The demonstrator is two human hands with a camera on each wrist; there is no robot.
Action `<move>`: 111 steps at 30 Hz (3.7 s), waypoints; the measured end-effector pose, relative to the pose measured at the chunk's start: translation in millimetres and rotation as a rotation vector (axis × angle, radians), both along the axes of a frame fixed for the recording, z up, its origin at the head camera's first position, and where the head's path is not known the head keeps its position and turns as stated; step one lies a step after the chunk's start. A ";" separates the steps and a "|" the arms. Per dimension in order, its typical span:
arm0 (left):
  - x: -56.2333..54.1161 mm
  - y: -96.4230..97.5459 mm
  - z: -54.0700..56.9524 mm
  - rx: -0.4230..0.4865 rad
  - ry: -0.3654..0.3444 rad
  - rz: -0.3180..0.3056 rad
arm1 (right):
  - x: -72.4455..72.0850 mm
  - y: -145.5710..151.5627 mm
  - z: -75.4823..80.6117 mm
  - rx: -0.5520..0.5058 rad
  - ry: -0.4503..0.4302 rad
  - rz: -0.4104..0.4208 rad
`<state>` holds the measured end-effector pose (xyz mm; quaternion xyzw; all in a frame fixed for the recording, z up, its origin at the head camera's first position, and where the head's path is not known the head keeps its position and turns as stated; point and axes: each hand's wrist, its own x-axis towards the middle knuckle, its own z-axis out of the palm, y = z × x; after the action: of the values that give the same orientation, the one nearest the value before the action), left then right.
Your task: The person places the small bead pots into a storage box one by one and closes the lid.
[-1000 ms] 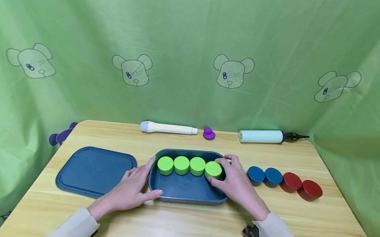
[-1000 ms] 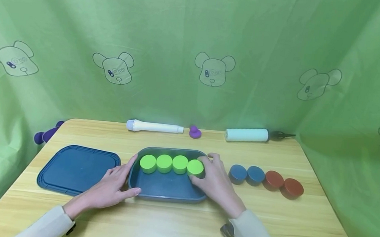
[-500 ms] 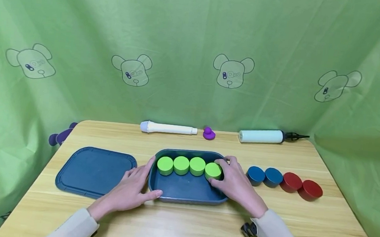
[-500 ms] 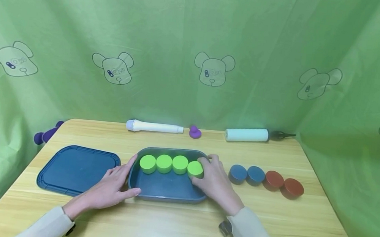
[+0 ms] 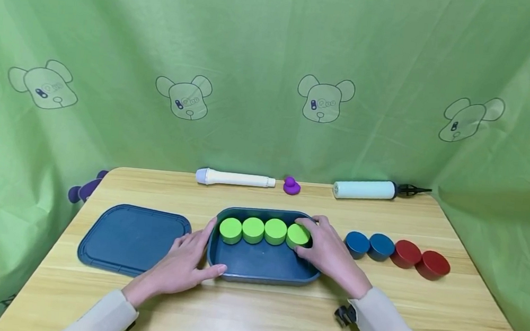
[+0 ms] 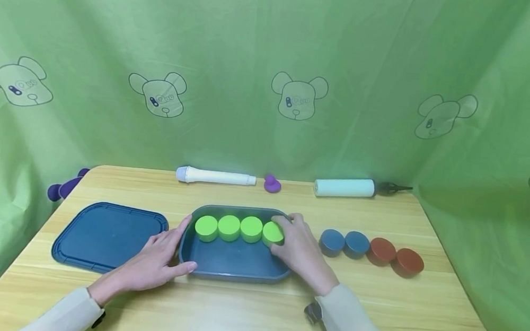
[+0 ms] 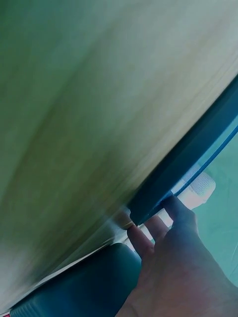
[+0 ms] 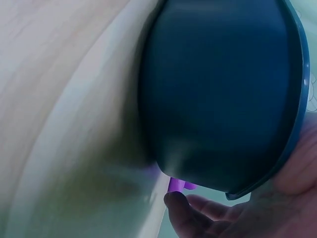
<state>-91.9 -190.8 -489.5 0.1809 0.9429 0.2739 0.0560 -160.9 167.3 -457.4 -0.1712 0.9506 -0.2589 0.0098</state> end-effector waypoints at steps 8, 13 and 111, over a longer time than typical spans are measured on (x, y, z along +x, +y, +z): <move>-1.9 2.3 1.2 -0.001 0.005 -0.009 | -0.7 0.6 0.1 -0.008 -0.008 -0.044; -2.5 3.6 2.4 -0.001 0.003 -0.011 | -0.5 1.8 -1.7 -0.007 0.012 -0.062; 1.0 -0.2 -1.5 -0.012 0.019 0.003 | 53.3 169.7 0.1 -0.263 0.333 -0.347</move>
<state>-90.9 -191.1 -491.0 0.1817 0.9453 0.2665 0.0477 -107.6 337.1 -457.3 -0.0456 0.9125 -0.3461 -0.2132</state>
